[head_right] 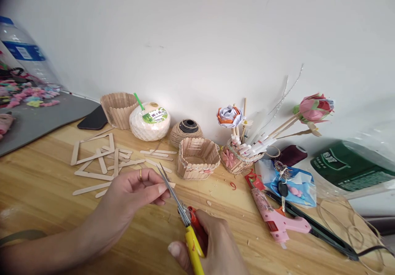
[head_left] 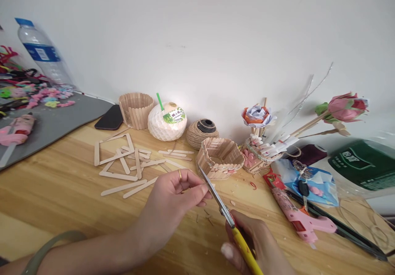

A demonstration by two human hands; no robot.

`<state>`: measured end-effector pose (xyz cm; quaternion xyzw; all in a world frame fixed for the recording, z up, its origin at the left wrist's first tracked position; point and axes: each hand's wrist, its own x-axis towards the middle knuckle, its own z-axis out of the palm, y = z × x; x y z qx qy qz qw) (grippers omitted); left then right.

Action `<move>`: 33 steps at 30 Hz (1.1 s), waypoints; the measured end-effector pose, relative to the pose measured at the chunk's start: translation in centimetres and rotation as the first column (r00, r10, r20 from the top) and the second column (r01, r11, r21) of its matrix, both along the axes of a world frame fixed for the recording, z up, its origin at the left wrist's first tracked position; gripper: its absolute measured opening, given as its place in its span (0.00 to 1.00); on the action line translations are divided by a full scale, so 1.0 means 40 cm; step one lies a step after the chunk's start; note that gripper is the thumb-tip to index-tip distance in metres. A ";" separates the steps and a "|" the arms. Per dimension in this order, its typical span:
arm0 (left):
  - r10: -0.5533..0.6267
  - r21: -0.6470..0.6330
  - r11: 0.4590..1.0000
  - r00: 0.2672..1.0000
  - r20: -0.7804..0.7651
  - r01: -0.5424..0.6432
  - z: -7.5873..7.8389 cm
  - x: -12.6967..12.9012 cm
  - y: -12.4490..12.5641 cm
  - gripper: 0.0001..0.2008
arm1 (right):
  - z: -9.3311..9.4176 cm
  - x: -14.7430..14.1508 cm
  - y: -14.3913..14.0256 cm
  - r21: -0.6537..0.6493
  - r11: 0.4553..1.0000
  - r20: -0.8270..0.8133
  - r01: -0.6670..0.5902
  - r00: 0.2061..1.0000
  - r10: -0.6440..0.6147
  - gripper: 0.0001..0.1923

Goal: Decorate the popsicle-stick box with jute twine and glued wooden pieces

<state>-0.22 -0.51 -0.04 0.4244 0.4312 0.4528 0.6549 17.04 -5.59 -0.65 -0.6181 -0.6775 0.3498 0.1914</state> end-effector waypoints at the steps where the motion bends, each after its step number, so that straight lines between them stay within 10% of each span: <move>1: 0.001 -0.002 1.000 1.000 0.000 -0.001 -0.001 -0.001 -0.001 0.03 | 0.001 0.002 0.001 0.002 1.000 0.006 -0.011 1.000 0.011 0.20; 14: 0.001 -0.042 0.999 1.000 0.019 0.000 0.006 0.003 0.007 0.03 | -0.011 0.009 0.009 -0.082 0.994 0.021 -0.067 0.997 0.069 0.24; 27: -0.161 0.031 0.986 0.980 -0.115 0.166 0.013 -0.029 0.015 0.05 | 0.012 0.034 0.018 -0.018 1.000 -0.330 -0.005 0.944 -0.001 0.27; 33: -0.440 -0.030 0.820 0.596 -0.671 0.572 -0.041 -0.100 0.050 0.06 | 0.010 0.041 0.017 0.018 0.999 -0.378 0.045 0.925 -0.034 0.26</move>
